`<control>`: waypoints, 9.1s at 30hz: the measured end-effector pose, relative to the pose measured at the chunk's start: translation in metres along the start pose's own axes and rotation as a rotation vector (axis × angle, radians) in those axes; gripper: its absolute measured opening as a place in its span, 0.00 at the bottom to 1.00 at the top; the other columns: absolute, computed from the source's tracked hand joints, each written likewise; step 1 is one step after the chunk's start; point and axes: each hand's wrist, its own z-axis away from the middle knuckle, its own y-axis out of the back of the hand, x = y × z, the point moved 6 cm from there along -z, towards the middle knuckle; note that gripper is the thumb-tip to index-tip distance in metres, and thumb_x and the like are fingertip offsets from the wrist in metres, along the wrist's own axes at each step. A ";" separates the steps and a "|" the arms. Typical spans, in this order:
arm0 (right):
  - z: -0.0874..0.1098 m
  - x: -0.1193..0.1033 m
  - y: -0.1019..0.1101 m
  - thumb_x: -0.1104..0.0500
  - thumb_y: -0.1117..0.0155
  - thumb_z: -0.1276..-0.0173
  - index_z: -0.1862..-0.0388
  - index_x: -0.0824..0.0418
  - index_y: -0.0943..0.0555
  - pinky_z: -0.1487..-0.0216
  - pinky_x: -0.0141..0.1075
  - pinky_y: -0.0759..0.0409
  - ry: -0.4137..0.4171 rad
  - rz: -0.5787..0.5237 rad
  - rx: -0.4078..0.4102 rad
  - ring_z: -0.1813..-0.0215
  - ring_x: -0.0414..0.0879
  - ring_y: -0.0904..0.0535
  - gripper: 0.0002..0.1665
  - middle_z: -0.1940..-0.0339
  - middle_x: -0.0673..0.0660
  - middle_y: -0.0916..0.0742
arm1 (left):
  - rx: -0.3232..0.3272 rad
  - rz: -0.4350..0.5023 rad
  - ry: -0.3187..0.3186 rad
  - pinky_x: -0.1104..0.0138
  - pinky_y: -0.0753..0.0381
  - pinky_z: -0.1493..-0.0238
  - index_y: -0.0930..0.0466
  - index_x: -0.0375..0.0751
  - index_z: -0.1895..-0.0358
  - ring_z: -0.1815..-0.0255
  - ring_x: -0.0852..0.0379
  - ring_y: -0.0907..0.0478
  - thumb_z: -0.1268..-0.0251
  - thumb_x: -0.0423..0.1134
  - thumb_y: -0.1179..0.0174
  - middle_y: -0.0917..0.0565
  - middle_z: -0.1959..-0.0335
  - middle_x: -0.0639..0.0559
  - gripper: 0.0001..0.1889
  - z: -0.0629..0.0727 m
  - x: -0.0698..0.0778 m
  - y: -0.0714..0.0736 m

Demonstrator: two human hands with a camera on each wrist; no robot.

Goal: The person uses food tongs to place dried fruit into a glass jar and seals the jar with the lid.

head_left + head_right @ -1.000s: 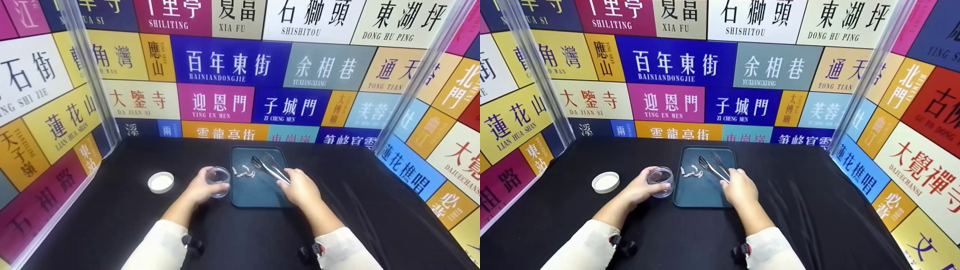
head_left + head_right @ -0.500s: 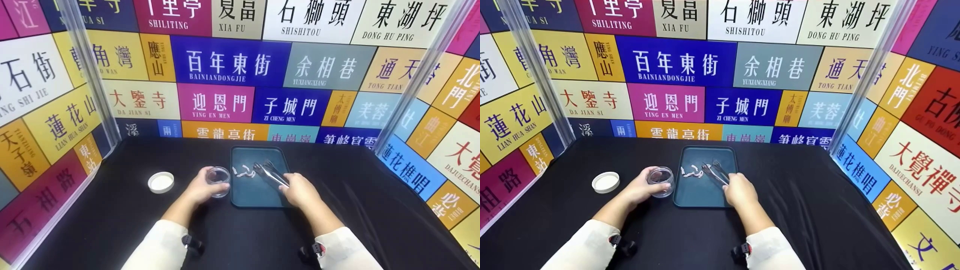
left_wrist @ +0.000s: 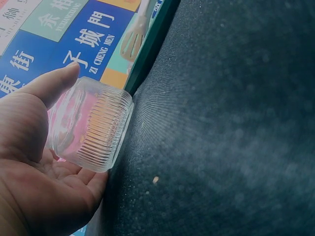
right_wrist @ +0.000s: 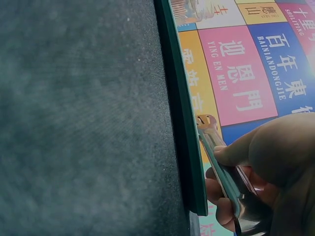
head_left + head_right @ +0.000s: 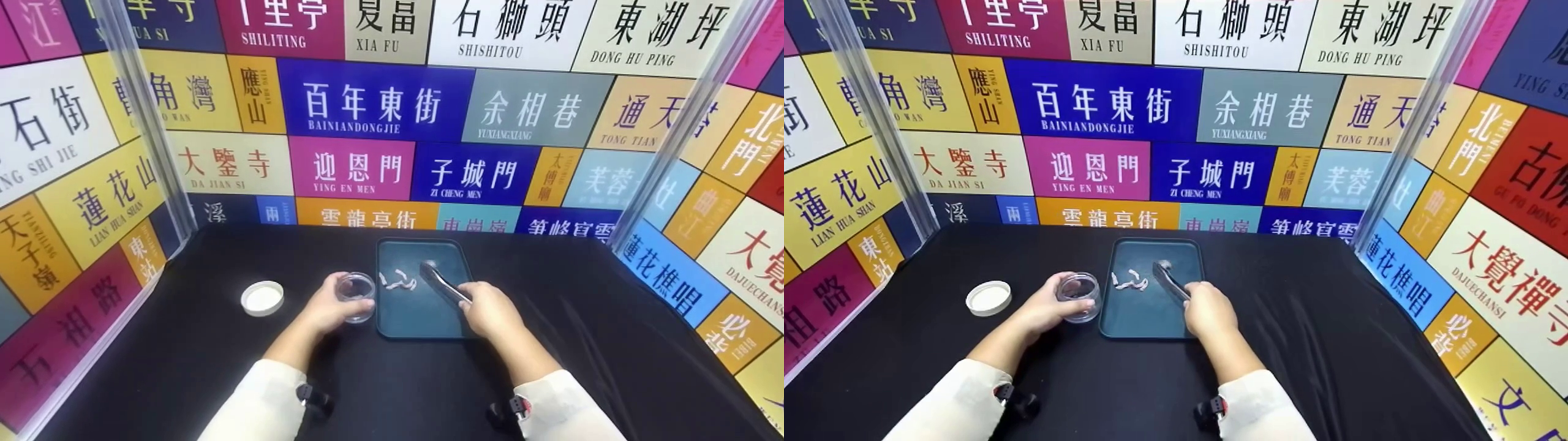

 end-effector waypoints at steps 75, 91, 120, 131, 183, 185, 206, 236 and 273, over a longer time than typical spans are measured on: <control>0.004 -0.013 0.002 0.47 0.32 0.28 0.25 0.59 0.22 0.27 0.61 0.22 -0.061 -0.032 -0.100 0.36 0.60 0.18 0.35 0.30 0.65 0.15 | -0.014 0.021 0.007 0.47 0.22 0.24 0.36 0.35 0.23 0.33 0.40 0.17 0.45 0.42 0.18 0.21 0.29 0.33 0.49 -0.002 -0.004 -0.001; 0.006 -0.013 0.003 0.50 0.34 0.24 0.28 0.57 0.19 0.28 0.61 0.22 -0.066 -0.016 -0.105 0.37 0.60 0.17 0.29 0.32 0.64 0.14 | -0.016 0.008 0.018 0.47 0.23 0.24 0.36 0.37 0.22 0.32 0.40 0.17 0.45 0.43 0.18 0.21 0.28 0.34 0.49 -0.001 -0.004 -0.001; 0.008 -0.019 0.011 0.54 0.35 0.23 0.32 0.57 0.16 0.26 0.61 0.23 -0.028 0.005 -0.065 0.31 0.63 0.17 0.23 0.34 0.63 0.12 | -0.004 0.012 0.005 0.48 0.23 0.23 0.36 0.35 0.23 0.30 0.39 0.19 0.45 0.42 0.18 0.21 0.28 0.33 0.49 -0.002 -0.003 -0.001; 0.008 -0.022 0.014 0.57 0.34 0.24 0.36 0.56 0.13 0.30 0.60 0.19 0.004 0.017 -0.040 0.37 0.60 0.14 0.20 0.39 0.60 0.09 | -0.003 -0.009 0.008 0.47 0.26 0.21 0.37 0.35 0.22 0.28 0.38 0.21 0.47 0.44 0.17 0.21 0.28 0.33 0.51 -0.003 -0.004 -0.001; 0.045 -0.095 0.033 0.53 0.29 0.24 0.35 0.48 0.13 0.36 0.52 0.13 0.243 -0.055 0.188 0.42 0.52 0.11 0.20 0.45 0.52 0.08 | 0.004 -0.040 0.006 0.45 0.27 0.21 0.35 0.36 0.23 0.29 0.38 0.21 0.46 0.45 0.17 0.20 0.29 0.34 0.49 0.000 0.000 0.001; 0.047 -0.099 0.031 0.52 0.29 0.24 0.35 0.47 0.13 0.38 0.51 0.13 0.256 -0.048 0.187 0.44 0.51 0.11 0.20 0.46 0.51 0.08 | 0.007 -0.054 0.006 0.45 0.28 0.21 0.34 0.37 0.23 0.29 0.38 0.22 0.46 0.46 0.17 0.20 0.29 0.35 0.49 0.000 0.000 0.001; 0.059 -0.115 0.025 0.53 0.28 0.25 0.35 0.46 0.13 0.45 0.48 0.12 0.326 -0.051 0.193 0.50 0.48 0.11 0.20 0.50 0.48 0.09 | 0.010 -0.048 0.004 0.45 0.30 0.19 0.35 0.35 0.22 0.26 0.37 0.23 0.47 0.44 0.17 0.22 0.27 0.34 0.50 -0.003 -0.002 0.000; 0.059 -0.114 0.021 0.48 0.31 0.25 0.28 0.47 0.18 0.37 0.49 0.13 0.262 -0.054 0.096 0.41 0.49 0.12 0.27 0.38 0.50 0.12 | 0.012 -0.034 0.013 0.49 0.23 0.24 0.36 0.35 0.22 0.34 0.42 0.17 0.46 0.44 0.17 0.19 0.31 0.35 0.50 -0.001 -0.001 0.000; 0.016 -0.050 0.004 0.46 0.30 0.25 0.23 0.53 0.23 0.24 0.59 0.23 0.038 -0.069 -0.022 0.27 0.59 0.19 0.35 0.28 0.61 0.16 | 0.014 -0.022 0.008 0.48 0.26 0.22 0.35 0.36 0.23 0.30 0.39 0.20 0.48 0.43 0.16 0.19 0.31 0.35 0.50 -0.003 -0.005 0.000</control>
